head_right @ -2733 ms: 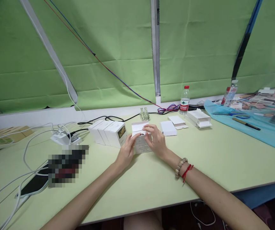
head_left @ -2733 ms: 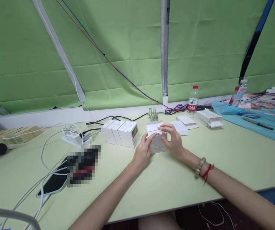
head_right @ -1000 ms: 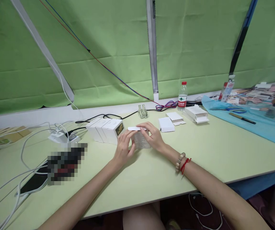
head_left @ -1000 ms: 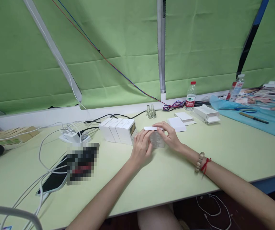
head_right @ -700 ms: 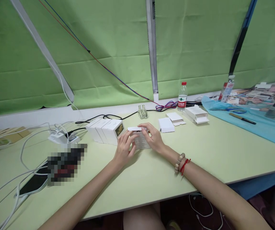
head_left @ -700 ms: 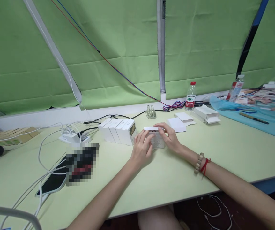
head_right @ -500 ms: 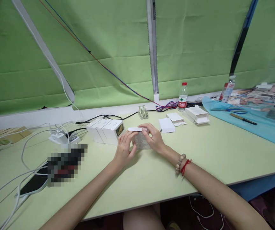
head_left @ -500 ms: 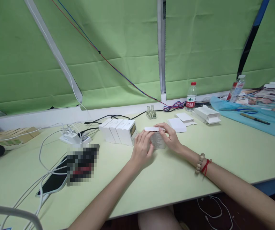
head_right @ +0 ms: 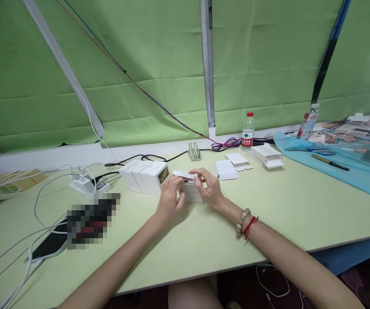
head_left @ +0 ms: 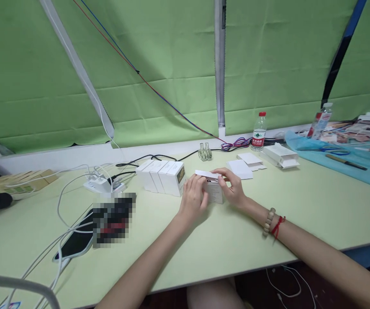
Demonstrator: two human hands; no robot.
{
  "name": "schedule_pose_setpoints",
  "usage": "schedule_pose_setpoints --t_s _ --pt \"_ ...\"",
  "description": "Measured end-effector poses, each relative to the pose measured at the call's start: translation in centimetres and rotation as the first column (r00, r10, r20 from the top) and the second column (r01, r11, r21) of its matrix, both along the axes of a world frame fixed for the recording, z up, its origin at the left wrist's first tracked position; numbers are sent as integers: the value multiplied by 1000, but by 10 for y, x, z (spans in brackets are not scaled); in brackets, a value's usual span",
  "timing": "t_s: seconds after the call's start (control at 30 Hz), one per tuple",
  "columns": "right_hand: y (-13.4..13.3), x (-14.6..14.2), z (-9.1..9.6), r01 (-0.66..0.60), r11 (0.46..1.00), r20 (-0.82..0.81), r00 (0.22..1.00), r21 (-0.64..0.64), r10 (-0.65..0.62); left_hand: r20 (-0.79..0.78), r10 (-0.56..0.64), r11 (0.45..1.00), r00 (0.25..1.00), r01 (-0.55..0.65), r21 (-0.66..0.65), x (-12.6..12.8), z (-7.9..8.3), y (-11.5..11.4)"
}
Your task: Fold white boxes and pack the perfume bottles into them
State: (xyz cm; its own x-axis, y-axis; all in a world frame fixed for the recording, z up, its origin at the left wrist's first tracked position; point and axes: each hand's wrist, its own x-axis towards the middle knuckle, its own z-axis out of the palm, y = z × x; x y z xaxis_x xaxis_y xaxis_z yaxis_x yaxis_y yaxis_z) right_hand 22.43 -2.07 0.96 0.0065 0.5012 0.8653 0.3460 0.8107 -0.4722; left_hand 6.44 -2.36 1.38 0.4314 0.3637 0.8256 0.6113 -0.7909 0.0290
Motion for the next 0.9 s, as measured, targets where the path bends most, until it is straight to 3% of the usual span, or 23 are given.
schedule_pose_setpoints --t_s 0.23,0.57,0.9 --pt "-2 0 0 -25 997 38 999 74 23 0 5 999 1000 -5 48 -3 -5 1" --pt "4 5 -1 -64 997 53 997 32 62 113 71 989 991 -55 -134 1 -14 1" --pt "3 7 1 -84 996 95 992 36 81 56 65 996 996 -61 -71 -4 -12 5"
